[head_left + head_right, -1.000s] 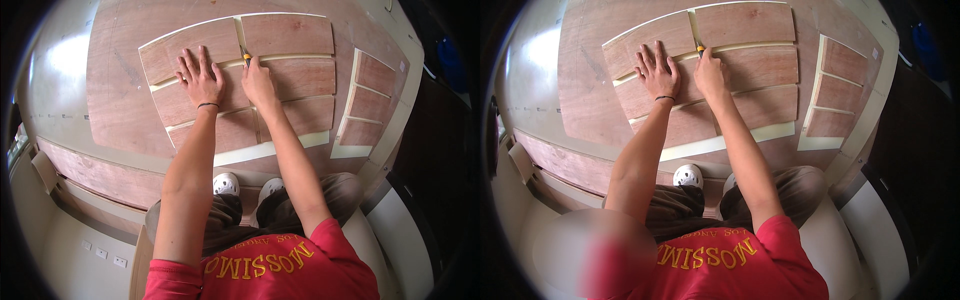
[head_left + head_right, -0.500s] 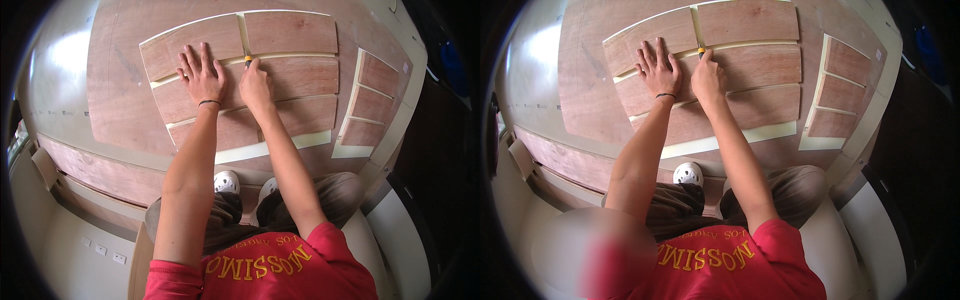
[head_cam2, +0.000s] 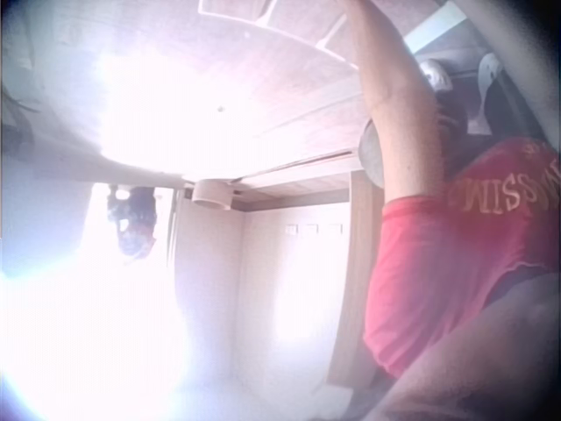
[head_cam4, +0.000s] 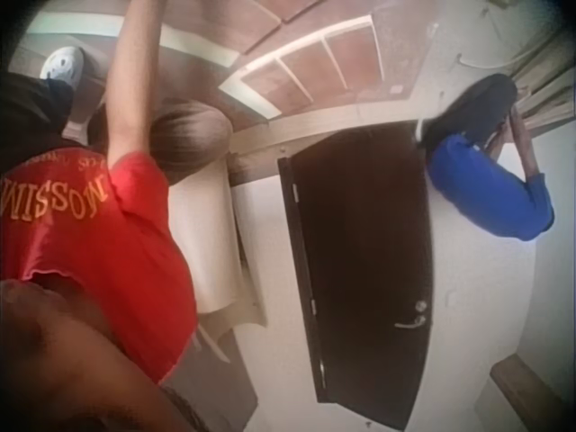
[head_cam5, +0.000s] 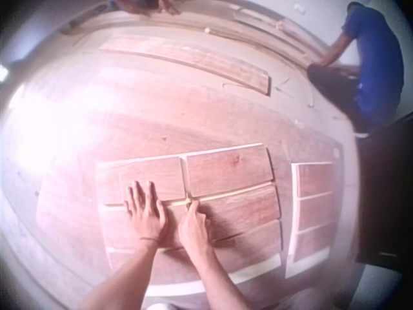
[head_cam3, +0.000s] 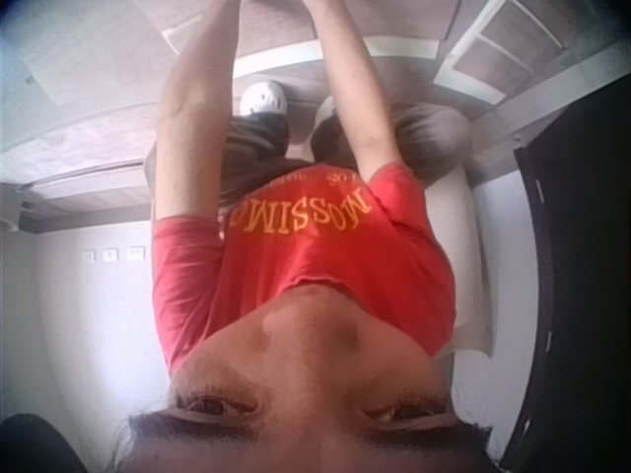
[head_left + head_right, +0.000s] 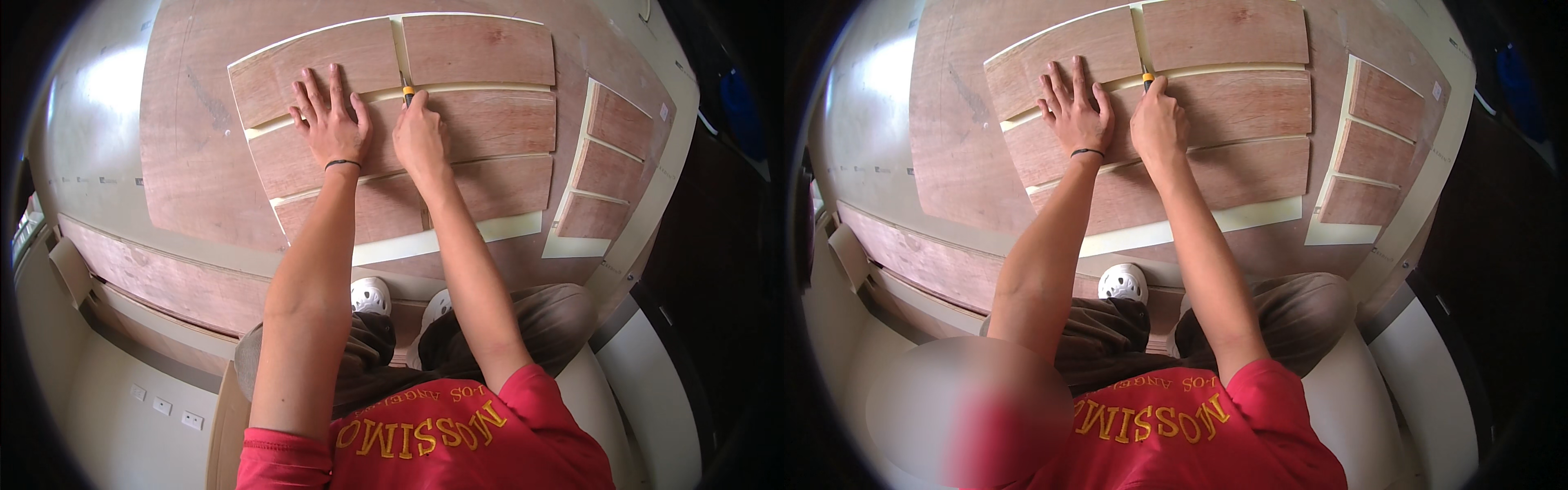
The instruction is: The person uses a utility knife to cut along white tape lines on a large wooden panel laid on the floor. The person scores the panel repeatedly along the taped lines to separate sections.
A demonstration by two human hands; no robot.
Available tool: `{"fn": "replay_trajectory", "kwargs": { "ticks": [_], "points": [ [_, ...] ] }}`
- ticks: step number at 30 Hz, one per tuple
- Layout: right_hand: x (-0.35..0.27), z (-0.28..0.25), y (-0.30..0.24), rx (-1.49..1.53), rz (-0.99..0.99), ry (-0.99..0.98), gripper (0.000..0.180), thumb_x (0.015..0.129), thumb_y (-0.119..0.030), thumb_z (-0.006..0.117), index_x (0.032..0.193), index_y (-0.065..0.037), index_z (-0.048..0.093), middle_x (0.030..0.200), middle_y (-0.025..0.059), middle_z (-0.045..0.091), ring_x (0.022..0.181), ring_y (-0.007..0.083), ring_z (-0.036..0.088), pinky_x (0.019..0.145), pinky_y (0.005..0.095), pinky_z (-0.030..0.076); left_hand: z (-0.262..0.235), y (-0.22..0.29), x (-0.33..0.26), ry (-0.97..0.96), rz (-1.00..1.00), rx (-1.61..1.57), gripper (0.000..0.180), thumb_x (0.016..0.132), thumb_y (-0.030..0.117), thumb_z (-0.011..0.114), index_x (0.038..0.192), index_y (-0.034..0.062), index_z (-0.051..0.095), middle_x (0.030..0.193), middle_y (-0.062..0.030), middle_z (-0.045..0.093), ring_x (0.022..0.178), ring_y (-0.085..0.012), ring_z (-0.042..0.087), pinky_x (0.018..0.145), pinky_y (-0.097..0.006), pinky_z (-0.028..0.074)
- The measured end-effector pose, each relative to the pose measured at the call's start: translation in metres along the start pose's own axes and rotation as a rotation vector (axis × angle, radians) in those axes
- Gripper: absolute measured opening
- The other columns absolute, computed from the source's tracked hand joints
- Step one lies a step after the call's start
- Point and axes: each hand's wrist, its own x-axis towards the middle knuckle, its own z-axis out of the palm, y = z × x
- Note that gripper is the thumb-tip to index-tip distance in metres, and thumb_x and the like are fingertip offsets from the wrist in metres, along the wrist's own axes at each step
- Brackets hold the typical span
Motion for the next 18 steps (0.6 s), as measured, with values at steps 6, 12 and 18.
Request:
{"fn": "replay_trajectory", "kwargs": {
  "ticks": [6,12,18],
  "points": [
    [0.007,-0.010,0.000,0.002,0.003,-0.068,0.022,0.101,-0.017,0.047,0.108,0.004,0.045,0.088,0.0297,0.069,0.087,0.0476,0.069,0.074,0.0549,0.057,0.001,0.000,0.000,0.010,0.003,0.013,0.058,0.095,0.037,0.049,0.152,0.0301,0.042,0.163,-0.0127,0.027,0.150,-0.0365,0.025,0.119,-0.056,0.019],
    [-0.011,-0.013,0.008,-0.019,0.068,-0.143,0.022,0.101,-0.017,0.047,0.110,0.004,0.047,0.093,0.0302,0.069,0.090,0.0468,0.069,0.077,0.0540,0.056,0.001,0.000,0.001,-0.001,-0.001,-0.001,0.058,0.097,0.040,0.047,0.153,0.0307,0.041,0.163,-0.0124,0.027,0.151,-0.0355,0.022,0.120,-0.056,0.017],
    [-0.067,-0.010,0.025,-0.057,0.111,-0.220,0.023,0.101,-0.017,0.048,0.113,0.003,0.045,0.090,0.0285,0.069,0.087,0.0457,0.069,0.075,0.0542,0.057,0.003,-0.003,0.000,0.019,-0.006,-0.029,0.058,0.097,0.041,0.046,0.153,0.0313,0.040,0.164,-0.0124,0.026,0.151,-0.0348,0.022,0.120,-0.055,0.016]
  ]
}}
